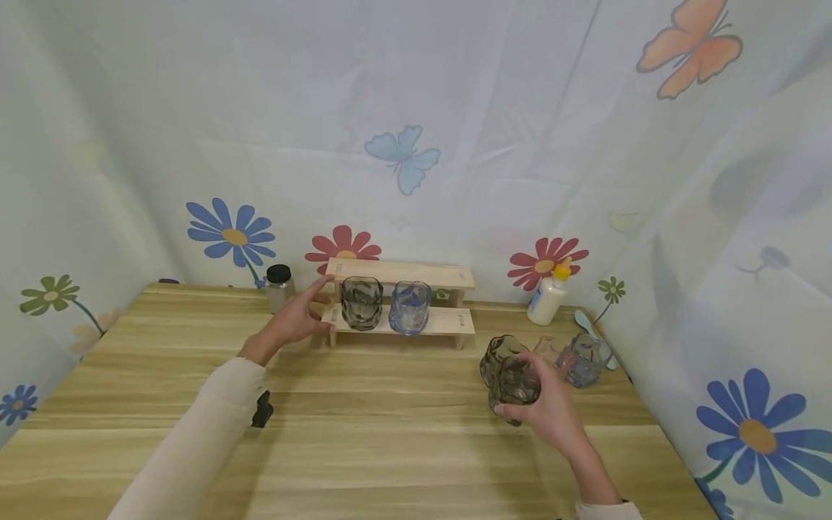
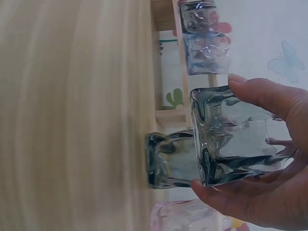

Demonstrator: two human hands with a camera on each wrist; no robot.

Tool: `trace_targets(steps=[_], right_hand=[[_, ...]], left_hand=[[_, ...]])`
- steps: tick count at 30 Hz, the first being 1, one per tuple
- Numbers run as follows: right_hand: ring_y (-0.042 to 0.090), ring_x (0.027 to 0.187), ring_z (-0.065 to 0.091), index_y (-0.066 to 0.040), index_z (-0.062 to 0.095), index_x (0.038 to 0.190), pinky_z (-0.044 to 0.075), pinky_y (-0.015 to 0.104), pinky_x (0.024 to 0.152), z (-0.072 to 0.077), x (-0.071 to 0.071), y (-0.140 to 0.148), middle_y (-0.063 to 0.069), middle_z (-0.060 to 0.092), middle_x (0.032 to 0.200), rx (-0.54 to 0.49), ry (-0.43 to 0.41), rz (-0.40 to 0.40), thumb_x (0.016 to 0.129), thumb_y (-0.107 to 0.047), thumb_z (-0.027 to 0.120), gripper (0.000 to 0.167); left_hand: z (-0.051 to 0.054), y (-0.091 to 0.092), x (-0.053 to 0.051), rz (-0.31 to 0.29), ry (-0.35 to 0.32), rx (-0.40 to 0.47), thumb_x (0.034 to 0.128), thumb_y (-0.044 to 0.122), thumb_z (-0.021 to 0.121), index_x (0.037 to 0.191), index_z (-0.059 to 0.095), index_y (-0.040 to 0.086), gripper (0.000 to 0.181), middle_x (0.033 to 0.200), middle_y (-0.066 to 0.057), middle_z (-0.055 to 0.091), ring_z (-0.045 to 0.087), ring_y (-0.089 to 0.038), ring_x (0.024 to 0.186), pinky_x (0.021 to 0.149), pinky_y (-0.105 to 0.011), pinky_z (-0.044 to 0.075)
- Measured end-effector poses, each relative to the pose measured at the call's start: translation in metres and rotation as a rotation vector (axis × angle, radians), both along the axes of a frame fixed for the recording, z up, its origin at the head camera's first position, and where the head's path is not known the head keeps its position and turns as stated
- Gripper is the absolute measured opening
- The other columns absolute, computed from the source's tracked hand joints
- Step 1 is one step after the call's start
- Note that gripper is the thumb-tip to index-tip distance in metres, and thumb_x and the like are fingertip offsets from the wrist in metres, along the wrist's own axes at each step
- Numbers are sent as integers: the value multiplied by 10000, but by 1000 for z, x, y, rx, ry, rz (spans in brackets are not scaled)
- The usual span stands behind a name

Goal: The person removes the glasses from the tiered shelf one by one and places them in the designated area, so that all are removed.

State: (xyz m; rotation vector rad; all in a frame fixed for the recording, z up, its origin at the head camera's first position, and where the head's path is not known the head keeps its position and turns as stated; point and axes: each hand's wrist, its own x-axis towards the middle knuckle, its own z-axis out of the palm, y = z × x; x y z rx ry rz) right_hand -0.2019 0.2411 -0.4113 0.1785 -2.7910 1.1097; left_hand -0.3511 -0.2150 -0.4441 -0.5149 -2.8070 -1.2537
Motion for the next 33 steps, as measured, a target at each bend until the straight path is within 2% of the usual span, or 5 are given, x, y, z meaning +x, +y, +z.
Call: trace_targets(steps=[6, 10, 15, 23, 33], right_hand=[[458, 1220, 560, -111, 489, 1393, 485, 617, 927, -16, -1, 4, 276, 541, 1392, -6, -41, -2, 673, -198, 936, 852], [485, 1208, 569, -128, 482, 1398, 477, 627, 938, -24, -1, 3, 288, 603, 1296, 11, -75, -20, 654, -197, 945, 879], [484, 1186, 585, -114, 487, 1390, 470, 621, 952, -33, -2, 4, 275, 616, 1260, 27, -83, -2, 631, -199, 957, 897], [479, 1190, 590, -133, 479, 1392, 463, 626, 964, -39, -4, 5, 273, 620, 1272, 24, -80, -3, 630, -196, 956, 901], [484, 1232, 565, -158, 446, 1417, 454, 636, 974, -39, -6, 7, 255, 593, 1324, 31, -130, -12, 659, -232, 943, 909]], left_hand=[[1, 0, 1, 5, -1, -2, 827, 96, 815, 1607, 177, 208, 1014, 1366, -307, 562, 712, -373, 914, 789, -497, 566], [1, 1, 1, 6, -1, -3, 828, 99, 815, 1607, 174, 203, 1014, 1368, -311, 558, 711, -376, 916, 790, -498, 566], [1, 1, 2, 11, -8, -10, 828, 101, 815, 1607, 174, 205, 1014, 1371, -308, 558, 711, -375, 922, 797, -499, 567], [3, 2, 3, 11, -12, -3, 832, 87, 807, 1608, 173, 204, 1009, 1375, -313, 551, 710, -382, 927, 819, -515, 563], [4, 4, 4, 15, -6, -11, 833, 81, 803, 1608, 174, 190, 1004, 1368, -314, 555, 711, -378, 913, 815, -518, 562]])
